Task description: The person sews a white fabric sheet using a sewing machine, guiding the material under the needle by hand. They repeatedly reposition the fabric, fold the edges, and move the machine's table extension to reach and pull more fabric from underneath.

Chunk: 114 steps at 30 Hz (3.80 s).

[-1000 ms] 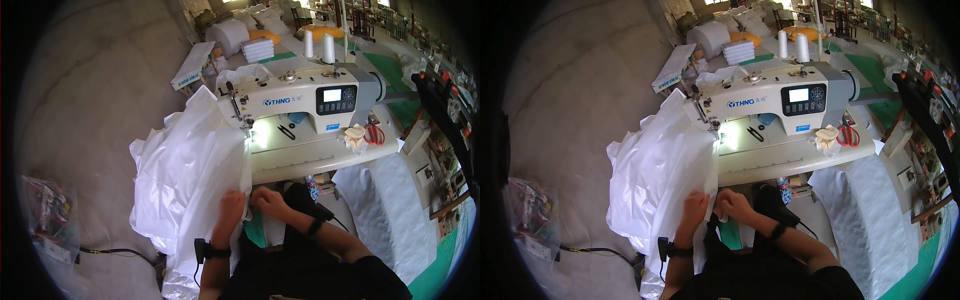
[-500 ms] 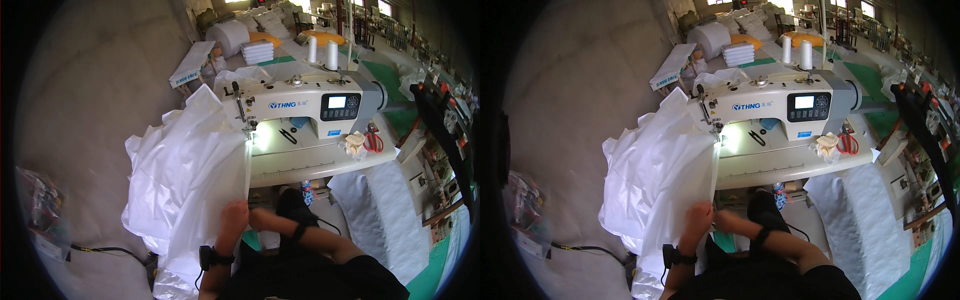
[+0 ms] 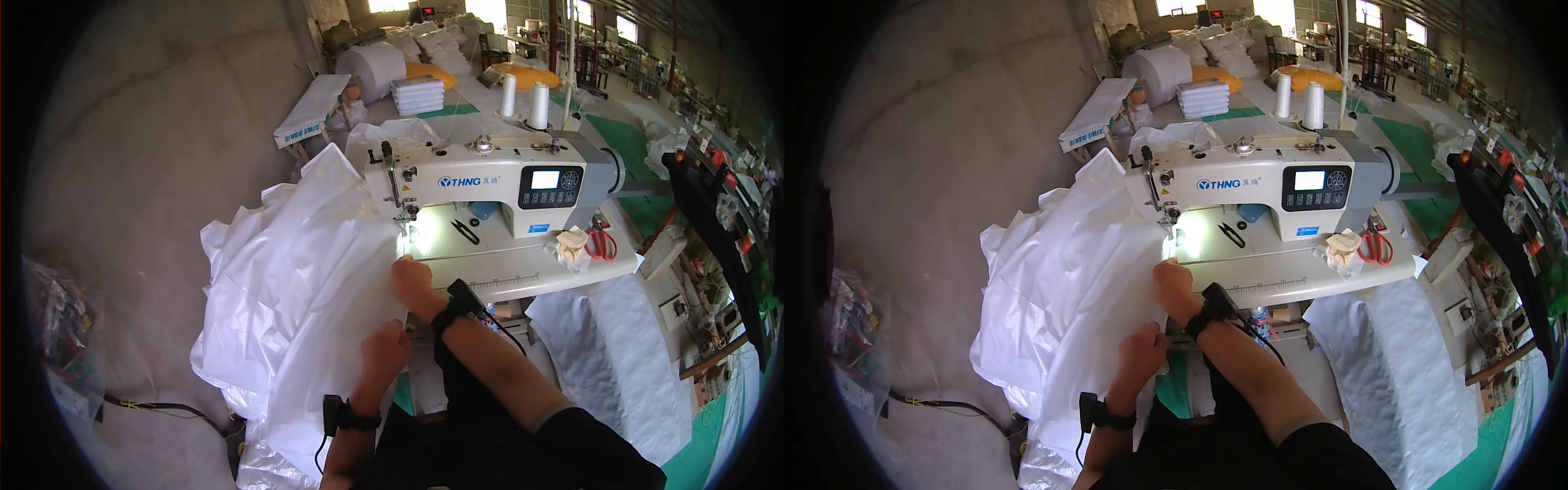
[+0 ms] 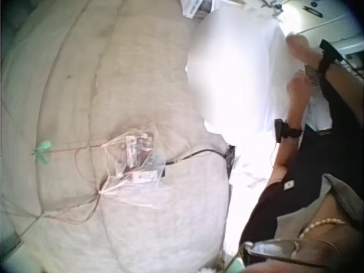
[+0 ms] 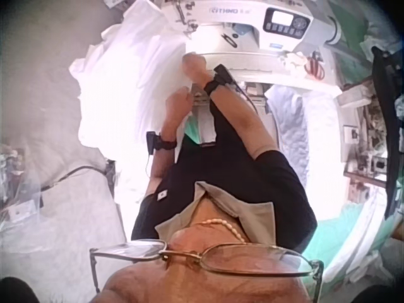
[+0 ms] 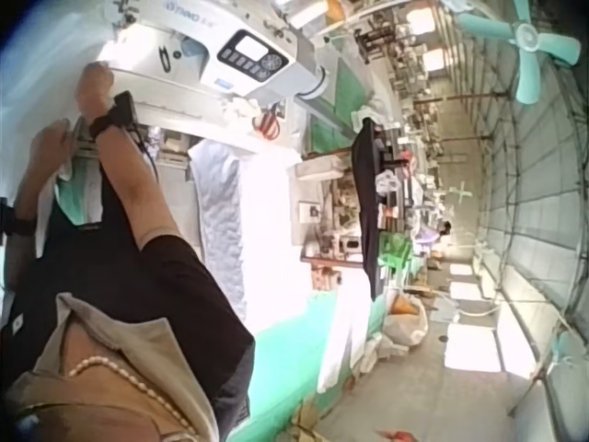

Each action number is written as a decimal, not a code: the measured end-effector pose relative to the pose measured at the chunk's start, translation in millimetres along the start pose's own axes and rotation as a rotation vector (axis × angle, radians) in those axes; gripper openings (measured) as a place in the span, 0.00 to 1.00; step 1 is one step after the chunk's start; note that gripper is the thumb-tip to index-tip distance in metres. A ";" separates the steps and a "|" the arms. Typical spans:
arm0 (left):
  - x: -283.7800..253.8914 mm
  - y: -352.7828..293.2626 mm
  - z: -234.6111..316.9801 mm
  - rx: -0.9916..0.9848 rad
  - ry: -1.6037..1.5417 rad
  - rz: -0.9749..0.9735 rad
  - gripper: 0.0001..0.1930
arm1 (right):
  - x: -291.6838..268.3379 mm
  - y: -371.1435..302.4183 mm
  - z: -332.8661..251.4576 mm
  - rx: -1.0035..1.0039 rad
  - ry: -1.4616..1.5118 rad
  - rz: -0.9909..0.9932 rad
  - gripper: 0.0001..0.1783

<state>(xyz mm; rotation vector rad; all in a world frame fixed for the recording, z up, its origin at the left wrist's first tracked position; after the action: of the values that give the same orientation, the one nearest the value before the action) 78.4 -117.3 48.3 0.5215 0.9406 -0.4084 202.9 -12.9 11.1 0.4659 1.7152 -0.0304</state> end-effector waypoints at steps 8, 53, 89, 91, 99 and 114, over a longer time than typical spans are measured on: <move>0.4 14.8 -35.5 -0.030 -0.262 -0.139 0.08 | -13.4 -50.5 -8.0 -0.023 0.081 -0.059 0.25; 54.1 32.1 -30.3 -0.105 0.352 -0.082 0.28 | 77.4 -151.7 -21.2 0.067 1.695 -0.568 0.26; -55.1 107.9 -6.4 0.090 0.093 0.016 0.14 | 38.4 -16.5 -80.5 -0.517 0.246 -0.156 0.21; -46.1 105.8 -5.7 0.109 0.145 -0.048 0.14 | 45.3 -27.3 -94.2 -0.501 0.252 -0.144 0.20; 5.2 81.1 -25.0 0.073 0.208 -0.343 0.17 | 80.7 -66.2 -112.4 -0.493 0.415 -0.153 0.16; 50.0 65.2 17.0 0.230 0.354 -0.315 0.06 | -48.4 -11.5 65.5 0.052 0.430 0.016 0.14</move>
<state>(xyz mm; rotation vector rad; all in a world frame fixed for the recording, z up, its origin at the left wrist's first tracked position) 151.4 -80.1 30.2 0.6708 1.3339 -0.7298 266.6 -55.5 40.9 0.5535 2.1358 0.0395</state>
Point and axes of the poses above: each hand's wrist, its own y-axis towards the middle knuckle, its own x-axis out of the palm, z = x × y, the point moved 9 cm from there along y, towards the middle knuckle, and after that the axes turned 3 degrees about -z, right-handed, at the moved point
